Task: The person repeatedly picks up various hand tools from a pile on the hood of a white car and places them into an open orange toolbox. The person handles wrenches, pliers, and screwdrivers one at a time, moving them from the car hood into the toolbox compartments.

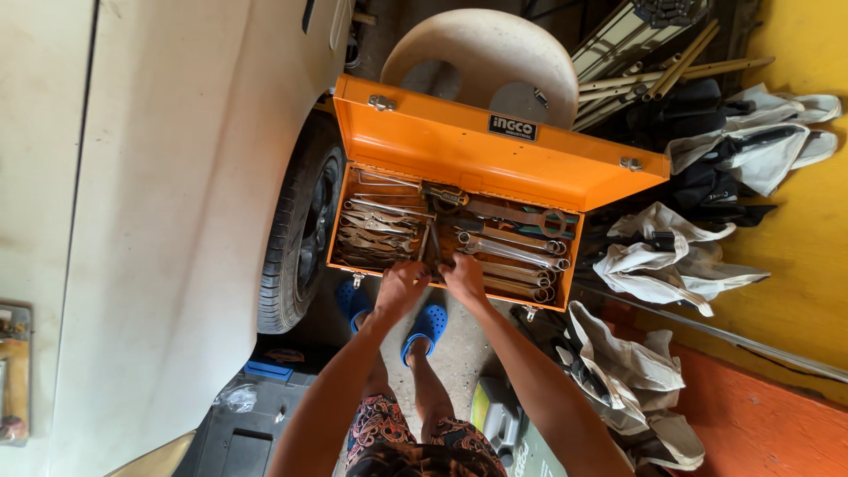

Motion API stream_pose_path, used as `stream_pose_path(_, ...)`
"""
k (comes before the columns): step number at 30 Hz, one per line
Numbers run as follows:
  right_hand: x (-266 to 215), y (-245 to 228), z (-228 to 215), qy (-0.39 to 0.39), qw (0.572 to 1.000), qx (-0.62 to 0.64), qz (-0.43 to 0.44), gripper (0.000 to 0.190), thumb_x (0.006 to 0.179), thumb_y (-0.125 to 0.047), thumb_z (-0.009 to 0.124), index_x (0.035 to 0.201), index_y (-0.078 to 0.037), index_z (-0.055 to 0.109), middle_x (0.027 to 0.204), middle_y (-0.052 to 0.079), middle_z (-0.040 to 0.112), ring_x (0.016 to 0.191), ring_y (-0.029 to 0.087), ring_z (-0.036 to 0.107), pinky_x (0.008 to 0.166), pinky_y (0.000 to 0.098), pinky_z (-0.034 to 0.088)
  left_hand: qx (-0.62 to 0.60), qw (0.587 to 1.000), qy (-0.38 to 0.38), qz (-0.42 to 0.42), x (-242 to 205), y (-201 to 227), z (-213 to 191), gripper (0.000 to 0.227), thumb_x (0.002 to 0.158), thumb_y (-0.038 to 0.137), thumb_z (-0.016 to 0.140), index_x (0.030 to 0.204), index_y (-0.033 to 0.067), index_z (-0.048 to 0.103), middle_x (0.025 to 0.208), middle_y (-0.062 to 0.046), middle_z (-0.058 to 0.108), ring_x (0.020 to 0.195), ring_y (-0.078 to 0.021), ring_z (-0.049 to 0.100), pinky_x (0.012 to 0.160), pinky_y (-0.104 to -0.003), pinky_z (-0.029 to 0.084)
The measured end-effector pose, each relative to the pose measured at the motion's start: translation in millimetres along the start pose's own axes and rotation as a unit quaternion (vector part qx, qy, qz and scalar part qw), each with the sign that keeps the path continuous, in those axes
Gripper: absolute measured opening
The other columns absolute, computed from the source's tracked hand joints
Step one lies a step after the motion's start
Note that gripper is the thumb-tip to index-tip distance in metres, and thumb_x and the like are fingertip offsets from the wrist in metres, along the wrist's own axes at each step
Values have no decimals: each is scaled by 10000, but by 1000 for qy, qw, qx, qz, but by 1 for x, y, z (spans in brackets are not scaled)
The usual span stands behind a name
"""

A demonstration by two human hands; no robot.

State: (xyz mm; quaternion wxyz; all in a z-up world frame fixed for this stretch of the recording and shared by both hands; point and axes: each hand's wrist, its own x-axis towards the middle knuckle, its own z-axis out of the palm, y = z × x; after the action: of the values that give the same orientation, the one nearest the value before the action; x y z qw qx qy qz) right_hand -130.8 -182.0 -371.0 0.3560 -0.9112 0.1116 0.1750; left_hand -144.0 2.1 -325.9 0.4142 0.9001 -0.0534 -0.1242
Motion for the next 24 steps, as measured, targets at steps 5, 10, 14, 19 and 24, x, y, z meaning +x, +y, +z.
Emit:
stream_pose_path(5,32,-57,-17,117,982,-14,-149,121,880,-134,708,944,-31,714,867,264,672,845,481,647,734,550,510,-94,992,83,-20,19,-15,-18,230,910,197,678,1099,76,727,969,-177,738,924,-417,696,805,-488,561)
stream_pose_path(10,58,-110,-33,118,969,-75,-204,85,892,-21,635,944,18,690,988,302,604,801,459,637,678,527,523,-50,989,102,-93,38,-32,-47,223,926,204,681,1091,67,740,1074,-186,736,1018,-418,677,877,-504,536)
stream_pose_path(14,79,-127,-24,46,961,-183,-203,114,968,0,588,997,56,683,1092,293,619,827,373,691,699,452,579,20,988,90,-125,48,-51,-64,302,958,143,602,1243,95,692,1275,-167,662,1159,-399,622,988,-490,500)
stream_pose_path(19,116,-126,13,64,907,-311,-277,278,896,13,597,1148,13,713,1206,266,631,1055,361,685,913,409,588,79,991,56,-91,69,-74,-64,537,905,108,606,1427,39,502,1492,-178,485,1323,-385,497,1062,-464,445)
stream_pose_path(24,138,-114,46,25,930,-267,-250,383,942,-13,555,1312,25,649,1395,217,588,1193,402,621,1012,424,547,208,977,23,-45,85,-91,-45,663,876,67,598,1499,-21,389,1555,-194,395,1478,-355,343,1169,-424,366)
